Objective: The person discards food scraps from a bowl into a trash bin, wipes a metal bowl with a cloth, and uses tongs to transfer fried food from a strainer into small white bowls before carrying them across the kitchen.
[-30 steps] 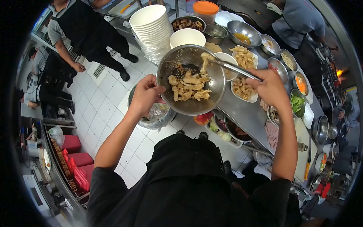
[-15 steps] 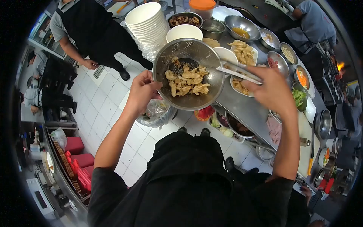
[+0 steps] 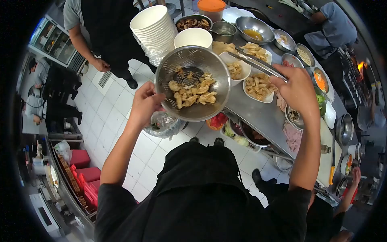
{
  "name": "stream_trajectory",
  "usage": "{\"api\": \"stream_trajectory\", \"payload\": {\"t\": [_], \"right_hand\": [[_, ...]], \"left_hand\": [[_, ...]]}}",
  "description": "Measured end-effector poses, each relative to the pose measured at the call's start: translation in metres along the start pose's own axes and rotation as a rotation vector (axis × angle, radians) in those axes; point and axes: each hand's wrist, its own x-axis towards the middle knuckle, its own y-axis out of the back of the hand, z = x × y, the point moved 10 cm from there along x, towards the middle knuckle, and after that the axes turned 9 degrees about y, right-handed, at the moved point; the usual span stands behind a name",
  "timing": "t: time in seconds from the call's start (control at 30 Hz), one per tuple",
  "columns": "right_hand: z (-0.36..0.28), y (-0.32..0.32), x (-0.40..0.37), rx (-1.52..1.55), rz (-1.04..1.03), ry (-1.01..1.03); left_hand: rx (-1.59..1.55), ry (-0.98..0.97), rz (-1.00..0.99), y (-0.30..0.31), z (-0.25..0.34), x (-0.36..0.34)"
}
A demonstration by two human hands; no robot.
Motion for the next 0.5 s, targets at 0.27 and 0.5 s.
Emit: {"api": "stream_trajectory", "payload": {"t": [0.27,0.5], "right_hand": [[-0.005,-0.002,0.005,-0.227,0.082,0.122],[-0.074,-0.008,-0.03,-0.145,-0.101,0.305]], "left_hand": [[-0.008,-0.035,0.006,0.016,0.002,-0.007],[0.031,-0.062,-0.012,-0.005,0.012,0.007]]}}
